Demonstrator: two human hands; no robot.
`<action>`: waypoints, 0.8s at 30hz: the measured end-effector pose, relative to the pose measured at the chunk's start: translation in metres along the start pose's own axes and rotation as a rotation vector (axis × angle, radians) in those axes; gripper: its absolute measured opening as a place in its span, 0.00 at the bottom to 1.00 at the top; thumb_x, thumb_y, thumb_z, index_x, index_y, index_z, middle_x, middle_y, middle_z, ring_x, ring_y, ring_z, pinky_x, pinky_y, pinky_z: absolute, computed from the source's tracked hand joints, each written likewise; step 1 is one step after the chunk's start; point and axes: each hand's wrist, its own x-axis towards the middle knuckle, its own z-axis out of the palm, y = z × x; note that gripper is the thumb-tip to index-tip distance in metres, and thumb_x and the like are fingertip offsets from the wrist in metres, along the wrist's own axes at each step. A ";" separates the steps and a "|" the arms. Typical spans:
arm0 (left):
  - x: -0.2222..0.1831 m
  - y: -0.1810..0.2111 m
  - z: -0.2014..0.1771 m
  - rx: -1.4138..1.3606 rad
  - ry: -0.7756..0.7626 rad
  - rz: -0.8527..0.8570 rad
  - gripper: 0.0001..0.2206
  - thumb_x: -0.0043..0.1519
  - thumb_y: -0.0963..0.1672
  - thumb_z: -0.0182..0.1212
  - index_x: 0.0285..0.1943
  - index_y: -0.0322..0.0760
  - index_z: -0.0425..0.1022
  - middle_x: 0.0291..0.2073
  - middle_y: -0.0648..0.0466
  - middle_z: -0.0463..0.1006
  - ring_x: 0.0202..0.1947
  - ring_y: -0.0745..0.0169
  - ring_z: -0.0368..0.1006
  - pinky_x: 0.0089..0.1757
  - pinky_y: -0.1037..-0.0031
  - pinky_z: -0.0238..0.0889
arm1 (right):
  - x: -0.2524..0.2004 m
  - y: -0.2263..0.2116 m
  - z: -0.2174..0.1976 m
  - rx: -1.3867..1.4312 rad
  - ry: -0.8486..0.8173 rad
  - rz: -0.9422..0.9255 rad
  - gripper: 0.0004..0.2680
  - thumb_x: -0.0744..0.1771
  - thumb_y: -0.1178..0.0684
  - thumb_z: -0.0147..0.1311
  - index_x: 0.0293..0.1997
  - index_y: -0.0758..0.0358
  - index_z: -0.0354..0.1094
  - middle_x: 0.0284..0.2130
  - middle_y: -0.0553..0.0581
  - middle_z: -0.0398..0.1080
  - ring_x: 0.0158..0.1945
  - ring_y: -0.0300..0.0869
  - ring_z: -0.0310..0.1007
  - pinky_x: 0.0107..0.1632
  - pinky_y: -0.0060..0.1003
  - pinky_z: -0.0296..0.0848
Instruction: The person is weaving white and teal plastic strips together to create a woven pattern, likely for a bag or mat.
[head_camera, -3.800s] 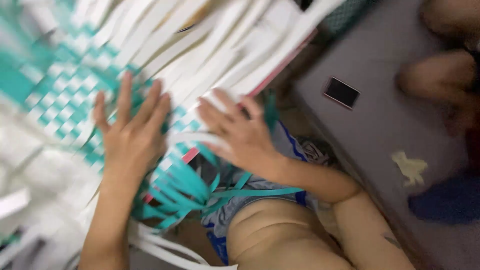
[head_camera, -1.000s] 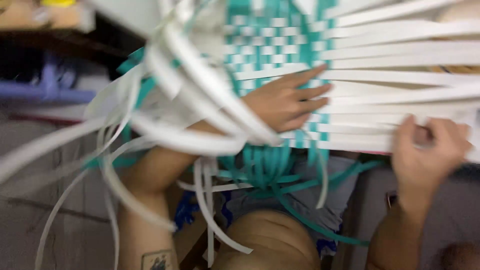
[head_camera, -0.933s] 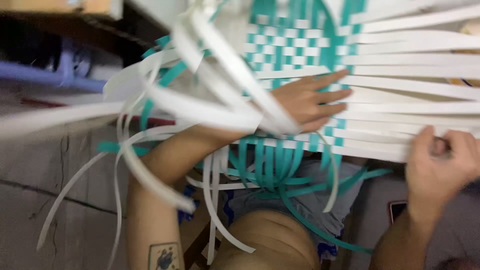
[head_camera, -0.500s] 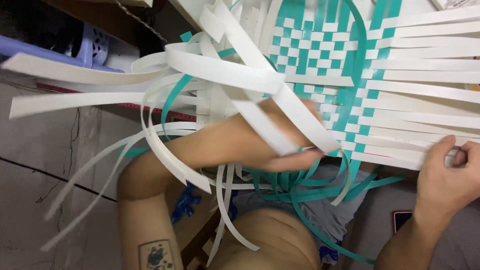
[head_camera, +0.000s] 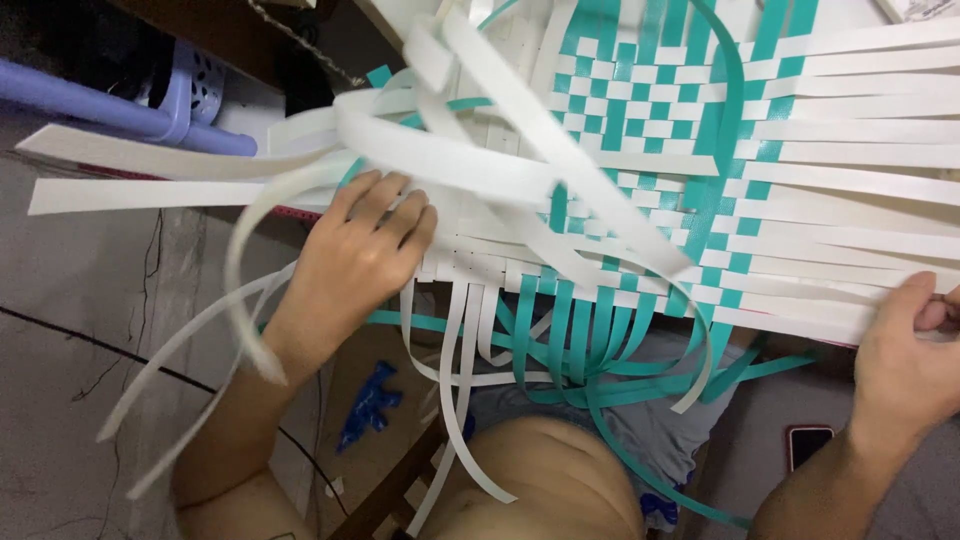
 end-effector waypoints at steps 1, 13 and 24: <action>-0.002 -0.001 0.000 -0.004 0.005 0.002 0.07 0.55 0.35 0.63 0.39 0.35 0.74 0.37 0.51 0.75 0.45 0.56 0.71 0.51 0.66 0.67 | 0.002 -0.006 -0.003 -0.005 0.003 0.002 0.15 0.82 0.59 0.60 0.40 0.68 0.60 0.31 0.55 0.60 0.36 0.45 0.64 0.48 0.42 0.68; -0.006 -0.003 0.019 -0.055 -0.001 -0.003 0.11 0.53 0.32 0.61 0.30 0.37 0.65 0.34 0.51 0.71 0.42 0.56 0.70 0.46 0.68 0.65 | 0.011 -0.037 -0.021 0.146 -0.027 0.059 0.11 0.79 0.62 0.60 0.43 0.69 0.61 0.28 0.52 0.55 0.36 0.40 0.58 0.48 0.38 0.65; -0.014 0.013 0.038 0.011 -0.066 -0.108 0.06 0.56 0.33 0.58 0.35 0.32 0.71 0.35 0.46 0.73 0.40 0.54 0.69 0.55 0.64 0.67 | 0.008 -0.042 -0.021 0.171 -0.040 0.068 0.10 0.79 0.63 0.59 0.44 0.70 0.61 0.29 0.52 0.53 0.35 0.39 0.54 0.47 0.37 0.64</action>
